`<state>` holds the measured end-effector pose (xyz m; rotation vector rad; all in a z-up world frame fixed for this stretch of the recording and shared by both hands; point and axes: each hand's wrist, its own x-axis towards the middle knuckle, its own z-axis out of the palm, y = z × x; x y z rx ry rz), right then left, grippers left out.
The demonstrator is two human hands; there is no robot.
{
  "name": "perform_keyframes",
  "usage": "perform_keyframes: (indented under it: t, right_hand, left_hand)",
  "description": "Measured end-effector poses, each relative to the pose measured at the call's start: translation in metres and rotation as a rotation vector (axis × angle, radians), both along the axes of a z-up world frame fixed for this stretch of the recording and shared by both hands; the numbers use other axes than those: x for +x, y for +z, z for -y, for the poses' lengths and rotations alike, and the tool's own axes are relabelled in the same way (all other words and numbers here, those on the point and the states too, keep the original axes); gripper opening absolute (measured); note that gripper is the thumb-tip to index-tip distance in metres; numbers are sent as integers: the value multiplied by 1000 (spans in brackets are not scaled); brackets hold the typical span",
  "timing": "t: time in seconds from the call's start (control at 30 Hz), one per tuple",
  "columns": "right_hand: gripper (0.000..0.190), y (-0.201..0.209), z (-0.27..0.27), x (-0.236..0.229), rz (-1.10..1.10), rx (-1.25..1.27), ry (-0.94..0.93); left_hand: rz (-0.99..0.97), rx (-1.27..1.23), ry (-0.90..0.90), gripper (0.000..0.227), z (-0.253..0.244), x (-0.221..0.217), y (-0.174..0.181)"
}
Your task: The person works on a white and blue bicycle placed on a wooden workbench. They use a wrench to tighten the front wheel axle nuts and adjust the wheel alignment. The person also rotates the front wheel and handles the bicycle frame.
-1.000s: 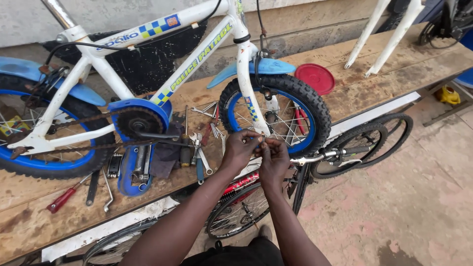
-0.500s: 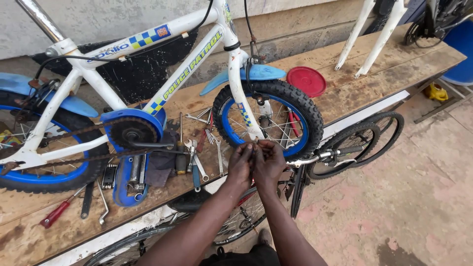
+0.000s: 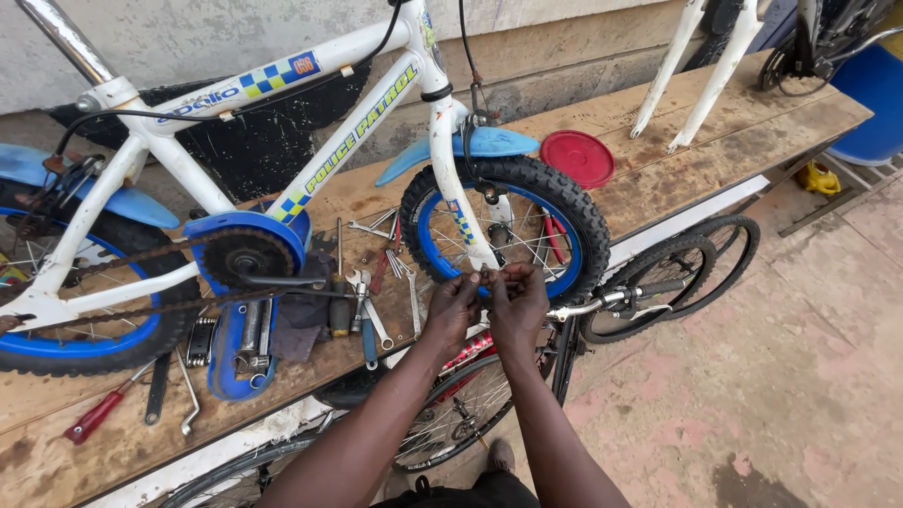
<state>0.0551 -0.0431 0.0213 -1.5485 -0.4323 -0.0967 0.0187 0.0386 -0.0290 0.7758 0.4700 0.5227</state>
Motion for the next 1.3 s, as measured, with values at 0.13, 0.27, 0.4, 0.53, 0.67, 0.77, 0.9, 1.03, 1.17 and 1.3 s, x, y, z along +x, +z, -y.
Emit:
perform_keyframes:
  t: [0.13, 0.27, 0.4, 0.53, 0.67, 0.77, 0.9, 1.03, 1.17, 1.3]
  right_hand:
    - [17, 9, 2, 7, -2, -23, -3]
    - [13, 8, 8, 0, -7, -3, 12]
    - [7, 0, 20, -9, 44, -74, 1]
    - [14, 22, 25, -33, 308, -319, 15]
    - [20, 10, 22, -34, 361, -532, 172]
    - [24, 4, 20, -33, 351, -547, 185]
    - [14, 4, 16, -41, 328, -511, 167]
    - [8, -6, 19, -42, 341, -448, 148]
    - [10, 3, 21, -47, 331, -451, 138]
    - [9, 5, 18, -46, 275, -374, 128]
  left_hand:
    - [-18, 134, -17, 15, -17, 2, -9]
    - [-24, 97, -39, 21, -15, -9, 1]
    - [70, -224, -33, 49, -19, -12, -16]
    - [186, -395, -65, 66, -7, -36, 17]
    - [231, -344, -156, 81, 0, -46, 28]
    - [230, -293, -173, 83, 3, -49, 26]
    - [240, -224, -191, 83, 8, -56, 33]
    - [255, -296, -167, 78, 6, -54, 32]
    - [229, -220, -131, 64, 12, -53, 28]
    - [242, -194, -96, 66, 17, -54, 32]
